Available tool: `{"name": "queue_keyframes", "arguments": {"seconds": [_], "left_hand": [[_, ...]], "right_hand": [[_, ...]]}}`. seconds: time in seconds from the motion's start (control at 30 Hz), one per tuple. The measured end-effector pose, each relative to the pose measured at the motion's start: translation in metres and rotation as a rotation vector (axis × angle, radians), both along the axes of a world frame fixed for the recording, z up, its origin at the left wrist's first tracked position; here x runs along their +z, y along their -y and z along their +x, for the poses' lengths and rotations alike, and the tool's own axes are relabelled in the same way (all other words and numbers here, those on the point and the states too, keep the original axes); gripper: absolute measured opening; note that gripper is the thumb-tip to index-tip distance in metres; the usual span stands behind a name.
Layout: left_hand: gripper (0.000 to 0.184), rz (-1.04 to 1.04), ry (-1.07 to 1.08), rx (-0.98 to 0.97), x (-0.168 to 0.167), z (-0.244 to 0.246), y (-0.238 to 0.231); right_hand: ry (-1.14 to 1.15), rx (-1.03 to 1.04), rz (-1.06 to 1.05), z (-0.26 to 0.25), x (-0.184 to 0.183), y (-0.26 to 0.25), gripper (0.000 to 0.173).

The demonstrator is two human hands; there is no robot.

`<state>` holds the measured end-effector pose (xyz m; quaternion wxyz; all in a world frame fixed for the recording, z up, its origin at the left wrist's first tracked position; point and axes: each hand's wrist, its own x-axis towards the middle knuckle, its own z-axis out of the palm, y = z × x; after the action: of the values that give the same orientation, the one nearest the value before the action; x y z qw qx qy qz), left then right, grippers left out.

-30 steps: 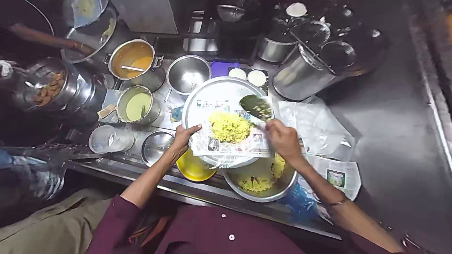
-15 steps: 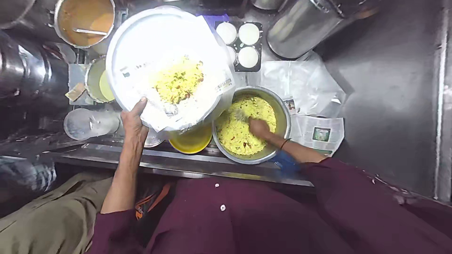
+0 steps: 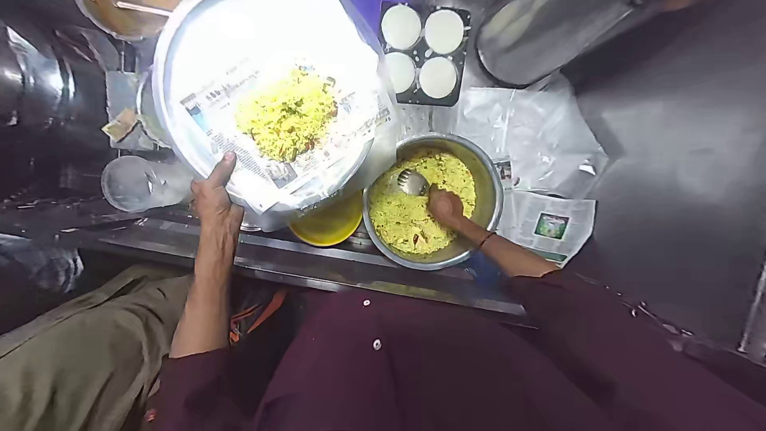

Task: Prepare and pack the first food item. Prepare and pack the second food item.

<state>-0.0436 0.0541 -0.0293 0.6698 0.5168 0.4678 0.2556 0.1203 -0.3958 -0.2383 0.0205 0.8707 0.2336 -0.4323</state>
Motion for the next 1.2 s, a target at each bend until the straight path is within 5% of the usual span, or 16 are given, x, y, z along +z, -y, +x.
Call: {"name": "queue_keyframes", "arguments": {"seconds": [0.13, 0.4, 0.63, 0.8, 0.93, 1.2], "left_hand": [[0.068, -0.009, 0.028, -0.015, -0.011, 0.015, -0.009], [0.068, -0.003, -0.059, -0.155, -0.047, 0.041, -0.027], [0.080, -0.036, -0.200, -0.254, -0.063, 0.061, -0.016], [0.059, -0.116, -0.130, -0.260, -0.070, 0.077, 0.008], [0.050, -0.171, -0.103, -0.279, -0.063, 0.081, 0.029], [0.048, -0.223, -0.016, -0.292, -0.034, 0.070, 0.053]], "right_hand": [[-0.198, 0.122, 0.009, -0.044, 0.008, -0.019, 0.031], [-0.321, 0.091, 0.338, 0.014, 0.028, 0.042, 0.045], [-0.228, -0.055, 0.437, 0.051, 0.129, 0.049, 0.040], [-0.277, -0.244, 0.503, 0.075, 0.217, 0.019, 0.036], [-0.086, -0.209, 0.588, 0.084, 0.245, -0.035, 0.039], [0.787, 0.143, 0.675, 0.046, 0.208, -0.112, 0.022]]}}
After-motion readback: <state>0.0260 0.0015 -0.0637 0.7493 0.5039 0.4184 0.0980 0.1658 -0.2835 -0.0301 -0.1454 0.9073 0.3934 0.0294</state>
